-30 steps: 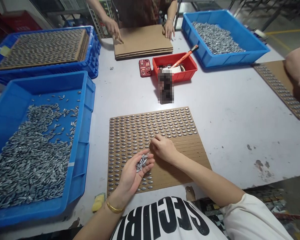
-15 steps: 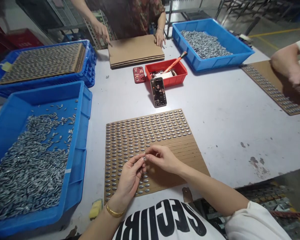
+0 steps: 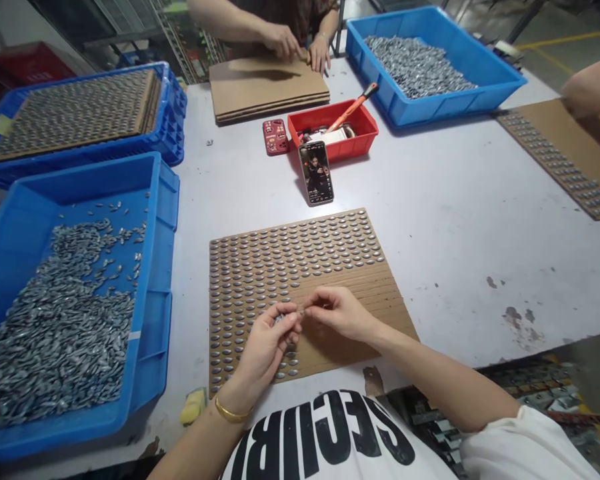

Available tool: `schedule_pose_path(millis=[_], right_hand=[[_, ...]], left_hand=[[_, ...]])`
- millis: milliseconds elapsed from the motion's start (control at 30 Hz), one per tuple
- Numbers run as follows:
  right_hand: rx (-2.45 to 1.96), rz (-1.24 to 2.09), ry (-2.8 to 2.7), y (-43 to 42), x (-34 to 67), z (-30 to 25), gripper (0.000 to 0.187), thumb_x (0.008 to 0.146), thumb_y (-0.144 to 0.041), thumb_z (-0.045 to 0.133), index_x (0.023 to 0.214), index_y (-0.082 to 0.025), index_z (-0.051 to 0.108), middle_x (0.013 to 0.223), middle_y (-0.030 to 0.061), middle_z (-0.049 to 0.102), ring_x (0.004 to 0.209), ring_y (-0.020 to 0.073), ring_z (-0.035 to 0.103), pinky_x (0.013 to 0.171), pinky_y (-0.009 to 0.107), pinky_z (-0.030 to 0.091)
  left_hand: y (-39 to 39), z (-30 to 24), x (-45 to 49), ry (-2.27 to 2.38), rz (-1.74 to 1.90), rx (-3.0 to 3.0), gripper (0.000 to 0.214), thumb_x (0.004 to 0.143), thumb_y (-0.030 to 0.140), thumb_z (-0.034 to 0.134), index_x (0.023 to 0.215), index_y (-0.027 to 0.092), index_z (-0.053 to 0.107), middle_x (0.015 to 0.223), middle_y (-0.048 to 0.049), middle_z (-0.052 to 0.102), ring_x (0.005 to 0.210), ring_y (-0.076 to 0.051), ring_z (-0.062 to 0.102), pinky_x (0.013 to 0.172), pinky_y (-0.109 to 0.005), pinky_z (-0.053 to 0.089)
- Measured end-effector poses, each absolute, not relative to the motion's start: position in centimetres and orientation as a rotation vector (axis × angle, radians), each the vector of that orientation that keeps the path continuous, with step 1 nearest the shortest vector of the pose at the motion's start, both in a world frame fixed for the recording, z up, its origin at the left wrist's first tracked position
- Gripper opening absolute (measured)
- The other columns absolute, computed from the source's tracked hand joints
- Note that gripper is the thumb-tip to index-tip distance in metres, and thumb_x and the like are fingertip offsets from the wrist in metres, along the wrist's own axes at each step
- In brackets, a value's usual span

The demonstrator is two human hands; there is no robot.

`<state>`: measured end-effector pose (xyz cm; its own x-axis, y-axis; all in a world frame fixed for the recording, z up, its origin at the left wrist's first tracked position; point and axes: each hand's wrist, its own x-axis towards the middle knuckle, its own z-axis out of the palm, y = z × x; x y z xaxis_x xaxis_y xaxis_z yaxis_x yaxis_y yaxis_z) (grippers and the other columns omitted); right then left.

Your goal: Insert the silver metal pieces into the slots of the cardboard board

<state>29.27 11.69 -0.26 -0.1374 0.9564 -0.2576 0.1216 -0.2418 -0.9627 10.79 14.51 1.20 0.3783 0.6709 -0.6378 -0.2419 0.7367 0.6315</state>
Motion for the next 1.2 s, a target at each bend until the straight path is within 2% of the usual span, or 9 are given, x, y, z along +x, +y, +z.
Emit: schedule_pose_path(millis=[100, 167, 267, 533, 733, 833, 967, 1067, 1200], right_hand=[[-1.51, 0.92, -1.574, 11.9, 30.2, -1.2, 0.012, 0.089, -0.027, 0.055, 0.091, -0.02, 0.065, 0.088, 0.0049, 0.067, 0.08, 0.0164, 0.062, 0.07, 0.028, 0.049], [-1.517, 0.681, -1.755, 12.4, 30.6, -2.2, 0.016, 0.091, -0.021, 0.049, 0.095, -0.021, 0.065, 0.092, 0.0063, 0.067, 0.084, 0.0171, 0.062, 0.073, 0.029, 0.049], [-1.534, 0.492, -1.972, 13.3, 30.7, -3.8, 0.022, 0.092, -0.015, 0.044, 0.098, -0.02, 0.064, 0.094, 0.0078, 0.067, 0.085, 0.0169, 0.061, 0.073, 0.028, 0.049], [-1.536, 0.241, -2.254, 14.4, 30.2, -4.9, 0.026, 0.09, -0.01, 0.044, 0.104, -0.018, 0.064, 0.1, 0.0089, 0.064, 0.087, 0.017, 0.057, 0.071, 0.025, 0.045], [-1.578, 0.247, -2.295, 14.6, 30.3, -4.9, 0.023, 0.089, -0.011, 0.045, 0.095, -0.018, 0.066, 0.095, 0.0093, 0.063, 0.085, 0.0171, 0.055, 0.07, 0.025, 0.044], [-1.577, 0.307, -2.248, 14.5, 30.3, -4.5, 0.024, 0.088, -0.009, 0.045, 0.097, -0.018, 0.066, 0.097, 0.0097, 0.063, 0.087, 0.0179, 0.056, 0.072, 0.026, 0.046], [-1.456, 0.578, -2.003, 13.7, 29.9, -2.2, 0.023, 0.09, -0.014, 0.046, 0.107, -0.021, 0.061, 0.104, 0.0091, 0.063, 0.092, 0.0178, 0.059, 0.077, 0.029, 0.049], [-1.287, 0.81, -1.867, 12.7, 29.6, -0.1, 0.02, 0.091, -0.02, 0.049, 0.107, -0.023, 0.06, 0.103, 0.0079, 0.063, 0.093, 0.0179, 0.061, 0.08, 0.031, 0.052], [-1.224, 0.789, -1.933, 11.5, 29.5, 0.6, 0.019, 0.092, -0.021, 0.047, 0.104, -0.024, 0.062, 0.096, 0.0076, 0.063, 0.087, 0.0168, 0.061, 0.075, 0.029, 0.052]], left_hand=[[15.6, 2.0, 9.9, 1.032, 0.773, 0.322, 0.021, 0.077, 0.025, 0.067, 0.095, 0.014, 0.064, 0.087, -0.0075, 0.068, 0.07, -0.013, 0.064, 0.061, -0.022, 0.052], [15.8, 2.1, 9.6, 1.026, 0.845, 0.266, 0.02, 0.08, 0.023, 0.062, 0.097, 0.013, 0.064, 0.092, -0.0096, 0.069, 0.079, -0.016, 0.067, 0.072, -0.028, 0.055], [15.3, 1.8, 9.7, 1.014, 0.764, 0.227, 0.022, 0.081, 0.02, 0.062, 0.102, 0.012, 0.063, 0.095, -0.0115, 0.069, 0.083, -0.018, 0.068, 0.079, -0.031, 0.056], [14.0, 1.2, 10.3, 0.974, 0.696, 0.263, 0.022, 0.08, 0.025, 0.066, 0.1, 0.015, 0.061, 0.095, -0.0104, 0.07, 0.08, -0.016, 0.067, 0.077, -0.03, 0.055], [14.1, 1.1, 10.8, 0.973, 0.663, 0.286, 0.028, 0.077, 0.025, 0.07, 0.101, 0.012, 0.068, 0.081, -0.0053, 0.066, 0.07, -0.01, 0.061, 0.067, -0.021, 0.051], [14.3, 1.0, 11.2, 0.993, 0.669, 0.286, 0.03, 0.073, 0.023, 0.074, 0.1, 0.011, 0.069, 0.08, -0.0056, 0.067, 0.069, -0.009, 0.06, 0.067, -0.02, 0.05], [14.3, 1.0, 11.5, 1.004, 0.694, 0.344, 0.024, 0.071, 0.022, 0.075, 0.091, 0.013, 0.067, 0.083, -0.0066, 0.069, 0.07, -0.012, 0.063, 0.069, -0.023, 0.051], [14.4, 0.9, 11.6, 1.003, 0.691, 0.369, 0.022, 0.07, 0.024, 0.076, 0.085, 0.014, 0.064, 0.077, -0.0044, 0.067, 0.067, -0.012, 0.063, 0.065, -0.023, 0.051], [14.3, 0.8, 12.2, 0.973, 0.607, 0.359, 0.024, 0.067, 0.026, 0.079, 0.081, 0.013, 0.065, 0.069, -0.0004, 0.06, 0.057, -0.007, 0.055, 0.053, -0.018, 0.045]])
